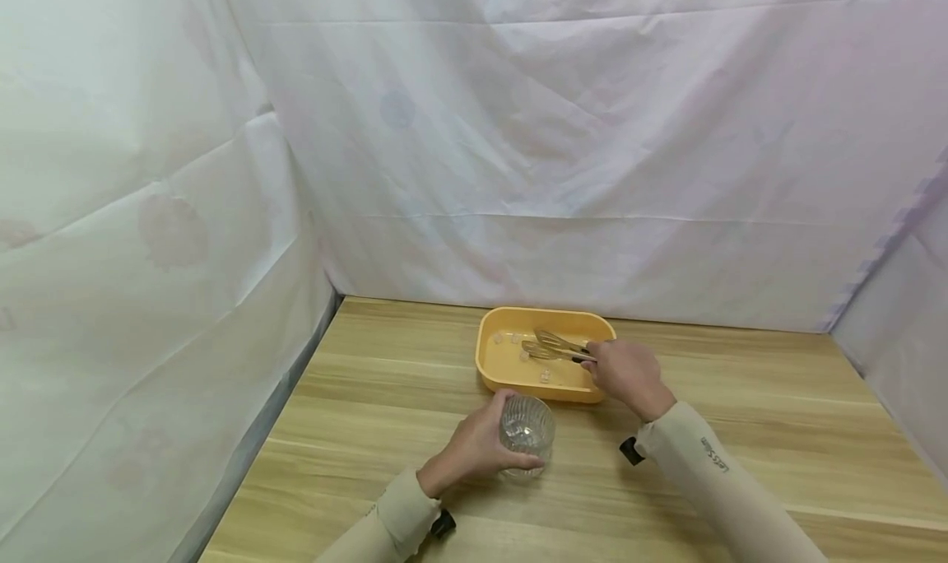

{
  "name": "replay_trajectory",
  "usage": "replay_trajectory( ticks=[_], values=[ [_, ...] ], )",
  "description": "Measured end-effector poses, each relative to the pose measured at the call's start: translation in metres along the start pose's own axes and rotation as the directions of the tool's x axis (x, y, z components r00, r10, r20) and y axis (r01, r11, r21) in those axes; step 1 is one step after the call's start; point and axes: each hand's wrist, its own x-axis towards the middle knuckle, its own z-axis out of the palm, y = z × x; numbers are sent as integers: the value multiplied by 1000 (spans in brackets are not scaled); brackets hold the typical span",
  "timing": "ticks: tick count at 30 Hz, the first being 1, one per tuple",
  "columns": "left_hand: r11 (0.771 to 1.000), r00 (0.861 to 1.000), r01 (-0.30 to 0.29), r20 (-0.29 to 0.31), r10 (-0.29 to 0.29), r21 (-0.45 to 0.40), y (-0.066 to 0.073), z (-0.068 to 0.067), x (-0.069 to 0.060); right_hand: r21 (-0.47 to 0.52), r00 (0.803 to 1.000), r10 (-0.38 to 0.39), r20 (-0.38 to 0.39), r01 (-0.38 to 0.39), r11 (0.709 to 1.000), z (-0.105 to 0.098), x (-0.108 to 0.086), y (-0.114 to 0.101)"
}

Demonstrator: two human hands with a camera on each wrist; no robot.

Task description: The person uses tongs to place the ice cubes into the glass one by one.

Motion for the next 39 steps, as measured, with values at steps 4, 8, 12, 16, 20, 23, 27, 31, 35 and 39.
replay_trajectory(
  ticks=[4,8,12,16,20,23,27,31,35,39],
  values=[
    [1000,1000,-7,2,7,-8,0,0,-1,-14,1000,-2,-13,2,1000,3,1,-1],
    [1000,1000,-4,2,4,-6,1,-1,0,-16,999,-2,-32,2,1000,3,-1,-1],
    [1000,1000,-2,-1,2,2,2,-2,1,-22,998,-11,-56,10,1000,3,-4,0],
    [1000,1000,-5,-1,5,-1,1,-2,2,-13,996,-20,-91,19,1000,3,-6,2],
    [1000,1000,-17,2,17,-9,0,0,3,11,991,-24,-130,26,1000,0,-10,3],
    [1000,1000,-27,6,27,-14,0,1,4,34,987,-23,-158,28,999,-5,-14,3],
    [999,999,-32,9,33,-16,0,1,4,41,979,-36,-199,45,998,-14,-21,3],
    [999,999,-34,8,34,-16,-1,0,3,42,972,-47,-231,59,997,-23,-28,3],
    [999,1000,-30,5,30,-15,-1,1,3,42,964,-52,-260,65,997,-29,-35,3],
    [999,1000,-29,4,29,-16,-1,2,4,29,954,-66,-292,77,997,-35,-41,3]
  ],
)
